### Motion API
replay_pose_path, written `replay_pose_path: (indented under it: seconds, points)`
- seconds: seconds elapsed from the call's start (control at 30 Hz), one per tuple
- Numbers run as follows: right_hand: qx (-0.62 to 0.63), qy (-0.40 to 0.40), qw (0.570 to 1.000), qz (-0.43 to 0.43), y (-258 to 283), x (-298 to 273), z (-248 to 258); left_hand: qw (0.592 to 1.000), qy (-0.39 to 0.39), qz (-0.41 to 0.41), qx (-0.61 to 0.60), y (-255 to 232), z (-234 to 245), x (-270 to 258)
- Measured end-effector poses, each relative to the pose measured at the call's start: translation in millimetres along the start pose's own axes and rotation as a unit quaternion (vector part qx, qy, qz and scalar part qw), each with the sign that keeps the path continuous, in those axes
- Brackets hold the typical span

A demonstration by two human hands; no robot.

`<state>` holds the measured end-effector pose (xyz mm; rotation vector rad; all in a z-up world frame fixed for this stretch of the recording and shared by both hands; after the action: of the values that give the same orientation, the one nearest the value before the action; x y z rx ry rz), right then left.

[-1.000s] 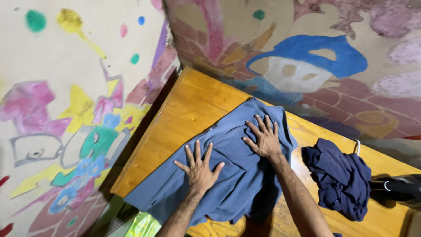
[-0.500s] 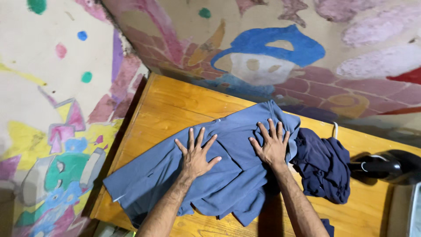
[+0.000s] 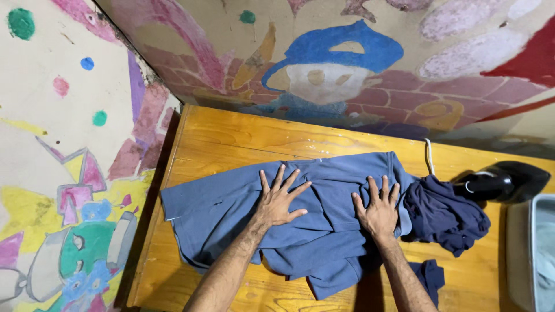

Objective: The person takes a blue shirt from a basin, spreads it out on a wooden table, and carefully folds the sleeves and body into a square before placing it on a green shelf.

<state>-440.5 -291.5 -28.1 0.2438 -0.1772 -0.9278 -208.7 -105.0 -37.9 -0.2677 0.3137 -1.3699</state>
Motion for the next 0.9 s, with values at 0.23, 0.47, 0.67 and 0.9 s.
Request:
replay_pose_path:
  seconds: [0.23, 0.47, 0.67, 0.9]
  points:
    - [-0.083, -0.017, 0.996, -0.035, 15, -22, 6, 0.996, -0.082, 0.024, -0.013, 9, -2, -47]
    - [0.0, 0.006, 0.987, 0.16, 72, 10, -26, 0.958, -0.09, 0.272, 0.013, 71, 18, -95]
    - [-0.031, 0.069, 0.993, 0.085, 76, 33, -37, 0.964, 0.008, 0.265, 0.018, 95, 27, -68]
    - [-0.037, 0.03, 0.999, 0.024, 54, 55, -37, 0.98, 0.014, 0.198, 0.025, 124, 49, -3]
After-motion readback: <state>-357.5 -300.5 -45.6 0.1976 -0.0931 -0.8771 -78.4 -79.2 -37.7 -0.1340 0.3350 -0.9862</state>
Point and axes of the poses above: each hand's wrist, its own x-axis towards the middle knuckle, its own z-axis out of the back of the hand, y = z × x, the point moved 4 cm from there along x, towards the middle knuckle, and after that the axes turned 5 degrees about y, right-handed, at the moved point
